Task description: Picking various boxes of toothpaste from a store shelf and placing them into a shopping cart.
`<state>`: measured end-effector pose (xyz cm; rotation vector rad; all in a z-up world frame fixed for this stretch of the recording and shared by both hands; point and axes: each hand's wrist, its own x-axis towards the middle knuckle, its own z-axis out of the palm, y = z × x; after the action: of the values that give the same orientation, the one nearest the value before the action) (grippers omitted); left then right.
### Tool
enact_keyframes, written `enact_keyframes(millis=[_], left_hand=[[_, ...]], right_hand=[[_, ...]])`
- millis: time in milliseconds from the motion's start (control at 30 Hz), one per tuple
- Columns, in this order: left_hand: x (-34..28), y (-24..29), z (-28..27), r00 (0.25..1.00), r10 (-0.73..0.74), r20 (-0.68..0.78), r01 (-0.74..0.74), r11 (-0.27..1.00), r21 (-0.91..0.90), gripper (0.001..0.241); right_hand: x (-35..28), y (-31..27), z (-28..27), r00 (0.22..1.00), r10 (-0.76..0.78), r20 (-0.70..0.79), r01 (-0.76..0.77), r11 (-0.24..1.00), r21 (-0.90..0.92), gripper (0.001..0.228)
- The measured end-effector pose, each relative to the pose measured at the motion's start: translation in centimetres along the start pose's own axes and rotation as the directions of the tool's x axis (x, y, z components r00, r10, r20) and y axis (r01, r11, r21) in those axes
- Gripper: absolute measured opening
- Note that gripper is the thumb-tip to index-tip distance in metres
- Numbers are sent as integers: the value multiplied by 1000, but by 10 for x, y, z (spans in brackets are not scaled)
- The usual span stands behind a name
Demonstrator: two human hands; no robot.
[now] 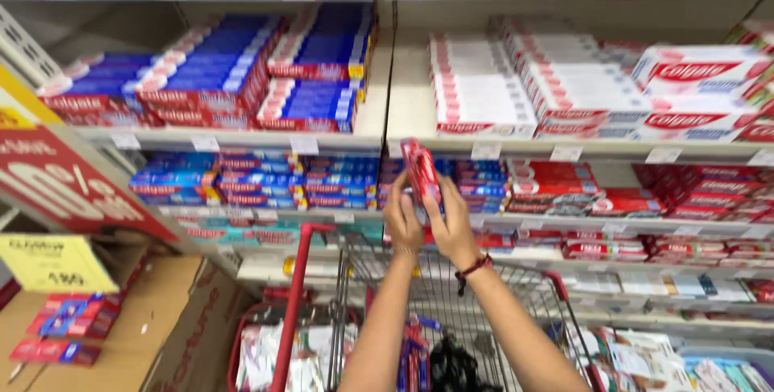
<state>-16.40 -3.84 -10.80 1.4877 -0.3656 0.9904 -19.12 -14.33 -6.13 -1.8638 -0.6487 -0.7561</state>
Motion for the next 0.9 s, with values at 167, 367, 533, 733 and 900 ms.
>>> enact_keyframes(millis=[167,367,533,733,900], left_hand=[[-173,-69,-30,877,-480,-21,480,873,88,49],[-392,-163,-99,530,-848,8,821,516,243,42],[-516,-185,-138,226,-974,-34,836,176,519,47],[-463,-156,-140,483,-875,-40,754,392,527,67],[-477,-168,-157,526,-845,-95,620,305,722,66]], right_hand=[[-139,64,24,873,417,251,-424,905,-31,53],[-304,139,49,236,811,536,-901,390,-193,63],[-411,173,67,-179,742,646,-963,3,-270,65],[-412,177,89,-206,659,723,-963,-5,-270,66],[-490,240,83,46,701,711,-882,363,-301,50]])
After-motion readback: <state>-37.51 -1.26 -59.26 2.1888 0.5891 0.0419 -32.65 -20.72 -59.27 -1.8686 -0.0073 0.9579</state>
